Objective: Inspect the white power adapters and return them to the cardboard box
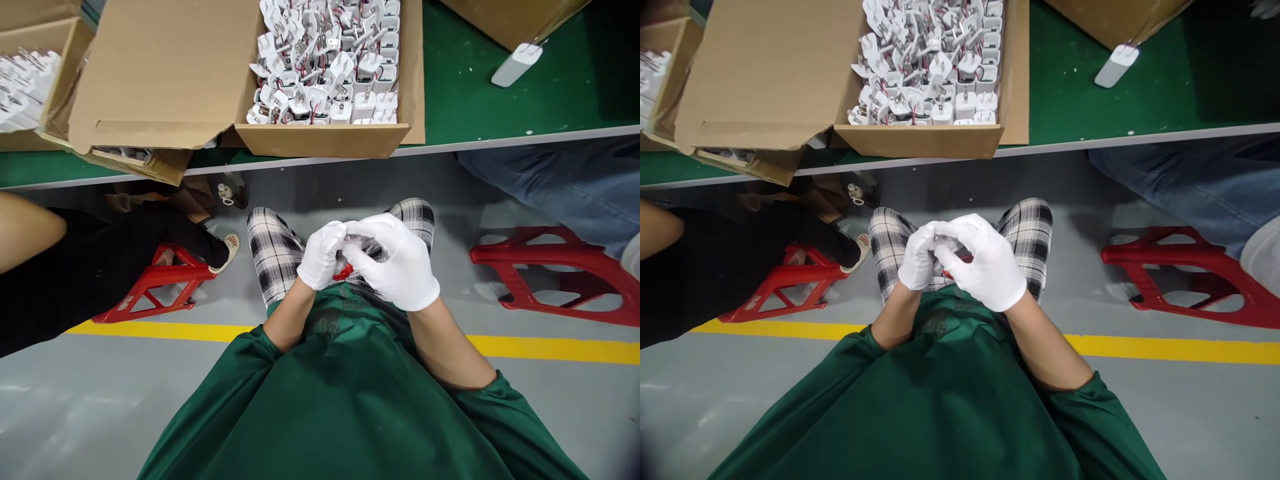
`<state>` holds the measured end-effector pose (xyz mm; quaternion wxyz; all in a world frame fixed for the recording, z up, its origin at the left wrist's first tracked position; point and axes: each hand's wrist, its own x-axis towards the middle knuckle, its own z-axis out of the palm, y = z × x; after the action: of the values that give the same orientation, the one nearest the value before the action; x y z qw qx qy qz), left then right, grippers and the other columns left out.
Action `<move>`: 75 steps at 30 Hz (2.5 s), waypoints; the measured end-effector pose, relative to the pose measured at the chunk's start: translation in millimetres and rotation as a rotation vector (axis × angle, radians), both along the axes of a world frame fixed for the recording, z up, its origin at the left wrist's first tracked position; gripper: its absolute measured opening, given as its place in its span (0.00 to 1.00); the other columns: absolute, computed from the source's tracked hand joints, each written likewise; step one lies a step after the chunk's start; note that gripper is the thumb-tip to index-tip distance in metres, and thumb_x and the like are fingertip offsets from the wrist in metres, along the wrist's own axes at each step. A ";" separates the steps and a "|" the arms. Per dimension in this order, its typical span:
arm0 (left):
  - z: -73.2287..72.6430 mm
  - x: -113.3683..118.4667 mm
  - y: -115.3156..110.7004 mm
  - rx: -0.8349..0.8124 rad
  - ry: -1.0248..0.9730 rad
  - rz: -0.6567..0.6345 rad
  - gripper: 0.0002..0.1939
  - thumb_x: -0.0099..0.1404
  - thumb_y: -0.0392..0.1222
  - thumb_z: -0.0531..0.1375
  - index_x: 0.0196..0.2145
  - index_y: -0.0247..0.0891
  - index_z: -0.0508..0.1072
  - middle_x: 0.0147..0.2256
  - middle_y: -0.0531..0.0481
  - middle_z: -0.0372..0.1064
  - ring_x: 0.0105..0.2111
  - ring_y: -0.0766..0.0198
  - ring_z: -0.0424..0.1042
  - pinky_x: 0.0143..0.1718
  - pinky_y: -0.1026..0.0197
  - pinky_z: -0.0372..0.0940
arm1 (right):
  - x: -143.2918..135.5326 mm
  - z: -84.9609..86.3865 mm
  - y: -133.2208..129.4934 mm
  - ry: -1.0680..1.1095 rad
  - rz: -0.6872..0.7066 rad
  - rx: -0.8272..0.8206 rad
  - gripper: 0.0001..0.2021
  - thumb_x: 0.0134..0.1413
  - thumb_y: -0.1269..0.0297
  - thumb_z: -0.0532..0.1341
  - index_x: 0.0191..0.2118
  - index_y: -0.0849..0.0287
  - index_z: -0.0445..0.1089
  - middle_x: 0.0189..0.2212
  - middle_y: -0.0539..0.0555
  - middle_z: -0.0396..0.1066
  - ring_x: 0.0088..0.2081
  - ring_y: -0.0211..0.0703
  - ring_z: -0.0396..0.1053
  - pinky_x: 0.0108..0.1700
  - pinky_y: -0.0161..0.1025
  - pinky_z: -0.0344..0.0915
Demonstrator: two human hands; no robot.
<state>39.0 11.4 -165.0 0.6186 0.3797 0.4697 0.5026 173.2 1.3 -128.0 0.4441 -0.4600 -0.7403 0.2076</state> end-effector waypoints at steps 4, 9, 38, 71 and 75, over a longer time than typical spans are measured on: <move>-13.7 4.5 -3.3 0.038 -0.097 -0.008 0.28 0.57 0.68 0.61 0.22 0.39 0.65 0.16 0.57 0.57 0.11 0.73 0.50 0.12 0.64 0.45 | -1.8 -1.0 -3.3 0.074 -0.026 -0.133 0.15 0.55 0.64 0.67 0.49 0.50 0.74 0.37 0.52 0.73 0.38 0.42 0.72 0.40 0.40 0.73; -15.0 9.2 -7.1 0.080 -0.084 0.056 0.31 0.60 0.72 0.55 0.23 0.39 0.65 0.16 0.57 0.56 0.13 0.73 0.50 0.15 0.64 0.50 | -2.4 -3.6 -4.8 0.118 -0.012 -0.137 0.15 0.58 0.64 0.66 0.51 0.47 0.76 0.33 0.51 0.66 0.31 0.38 0.67 0.32 0.39 0.70; 0.2 -15.4 -11.8 0.191 0.065 -0.041 0.30 0.57 0.64 0.65 0.48 0.39 0.77 0.43 0.43 0.78 0.43 0.55 0.77 0.43 0.57 0.71 | 11.5 10.5 -3.1 0.704 0.132 -0.778 0.23 0.44 0.64 0.74 0.48 0.56 0.75 0.41 0.56 0.78 0.34 0.40 0.75 0.35 0.39 0.75; 9.8 -11.4 0.6 0.023 0.124 -0.152 0.21 0.62 0.61 0.62 0.36 0.40 0.66 0.24 0.58 0.66 0.18 0.74 0.60 0.21 0.67 0.58 | 7.4 -9.1 -9.4 0.524 0.065 -0.771 0.32 0.52 0.59 0.69 0.63 0.57 0.66 0.43 0.54 0.77 0.40 0.41 0.73 0.47 0.40 0.74; 10.4 -27.8 5.0 0.146 0.463 -0.273 0.20 0.64 0.59 0.60 0.29 0.39 0.64 0.24 0.57 0.62 0.25 0.70 0.60 0.29 0.64 0.59 | 5.6 -10.1 -10.8 0.278 0.137 -0.639 0.29 0.60 0.55 0.62 0.64 0.60 0.64 0.49 0.60 0.75 0.45 0.48 0.75 0.52 0.47 0.73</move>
<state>11.2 16.5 -154.6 0.5276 0.5879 0.5056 0.3472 178.8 -9.5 -138.2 0.3596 -0.4923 -0.5995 0.5186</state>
